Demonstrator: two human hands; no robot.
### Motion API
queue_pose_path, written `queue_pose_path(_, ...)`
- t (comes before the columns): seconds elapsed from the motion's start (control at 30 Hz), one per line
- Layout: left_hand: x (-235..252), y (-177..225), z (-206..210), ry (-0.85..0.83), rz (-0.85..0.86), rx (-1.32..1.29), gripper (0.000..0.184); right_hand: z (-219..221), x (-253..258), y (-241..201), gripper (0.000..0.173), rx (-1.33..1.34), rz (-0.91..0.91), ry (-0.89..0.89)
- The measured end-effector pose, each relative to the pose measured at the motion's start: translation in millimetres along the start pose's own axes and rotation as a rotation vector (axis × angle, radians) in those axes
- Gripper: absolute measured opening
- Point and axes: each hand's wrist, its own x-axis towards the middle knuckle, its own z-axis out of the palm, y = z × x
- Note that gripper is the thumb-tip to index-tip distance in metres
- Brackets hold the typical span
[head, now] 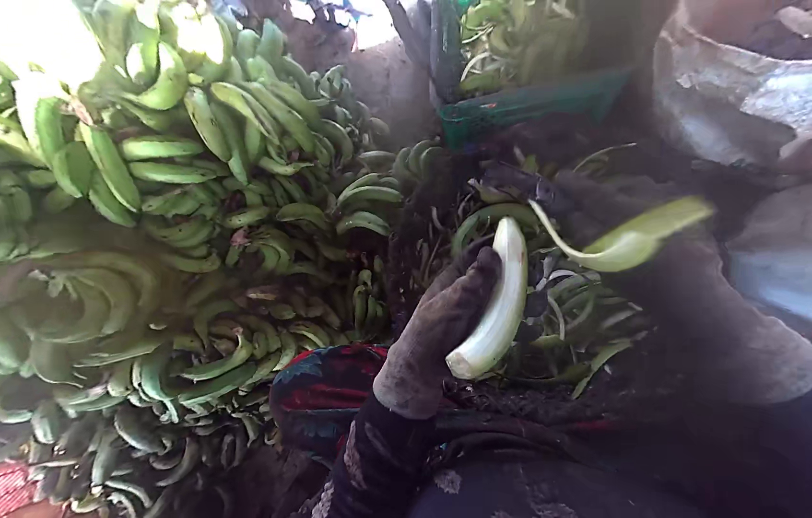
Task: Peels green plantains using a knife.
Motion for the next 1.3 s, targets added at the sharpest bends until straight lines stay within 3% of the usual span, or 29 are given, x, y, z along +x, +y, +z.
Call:
queue_pose_path(0.07, 0, 6, -1, 0.086, 0.059, -0.124, 0.04, 4, -7, 0, 0.045, 0.024, -0.001, 0.022)
queue_pose_path(0.17, 20, 24, 7, 0.391, 0.331, -0.374, 0.045, 22, -34, -22, 0.039, 0.269, -0.088, 0.199)
queue_pose_path(0.2, 28, 31, 9, 0.429, 0.392, -0.416, 0.046, 28, -42, -29, 0.035, 0.341, -0.091, 0.232)
queue_pose_path(0.27, 30, 24, 7, 0.314, 0.404, -0.256, 0.044, 30, -41, -31, 0.037, 0.324, -0.031, 0.205)
queue_pose_path(0.33, 18, 3, 4, 0.17, 0.279, 0.082, 0.042, 17, -17, -15, 0.042, 0.14, 0.039, 0.11)
queue_pose_path(0.37, 14, -8, 1, 0.071, 0.184, 0.091, 0.041, 10, -7, -8, 0.043, 0.056, 0.084, 0.053)
queue_pose_path(0.43, 10, -14, 4, 0.026, 0.023, -0.143, 0.04, 5, 2, -7, 0.042, 0.006, 0.176, -0.024)
queue_pose_path(0.53, 3, -18, 4, 0.19, -0.115, -0.404, 0.042, 12, -5, -23, 0.043, 0.159, 0.324, -0.16)
queue_pose_path(0.6, 6, -29, -7, 0.296, -0.109, -0.398, 0.043, 17, -11, -12, 0.041, 0.189, 0.357, -0.304)
queue_pose_path(0.73, 21, -38, -39, 0.461, 0.085, -0.228, 0.034, 10, -18, 10, 0.033, -0.266, 0.505, -0.888)
queue_pose_path(0.77, 24, -37, -46, 0.472, 0.14, -0.166, 0.036, 4, -18, 10, 0.034, -0.287, 0.508, -0.915)
queue_pose_path(0.83, 28, -40, -47, 0.509, 0.23, 0.014, 0.036, -8, -24, 10, 0.04, -0.192, 0.49, -0.809)
queue_pose_path(0.93, 34, -60, -30, 0.348, 0.228, 0.436, 0.046, -35, -28, 1, 0.04, 0.016, 0.533, -0.531)
queue_pose_path(1.0, 39, -81, -5, 0.089, 0.144, 0.741, 0.046, -40, -38, 12, 0.04, 0.125, 0.476, -0.299)
queue_pose_path(1.07, 63, -114, 17, -0.194, 0.194, 1.134, 0.042, -40, -48, 15, 0.038, 0.239, 0.441, -0.098)
queue_pose_path(1.2, 109, -182, 45, -0.633, 0.043, 1.772, 0.049, -36, -45, 16, 0.035, 0.385, 0.482, 0.029)
queue_pose_path(1.3, 124, -196, 43, -0.627, 0.022, 1.802, 0.045, -30, -40, 21, 0.036, 0.428, 0.513, 0.027)
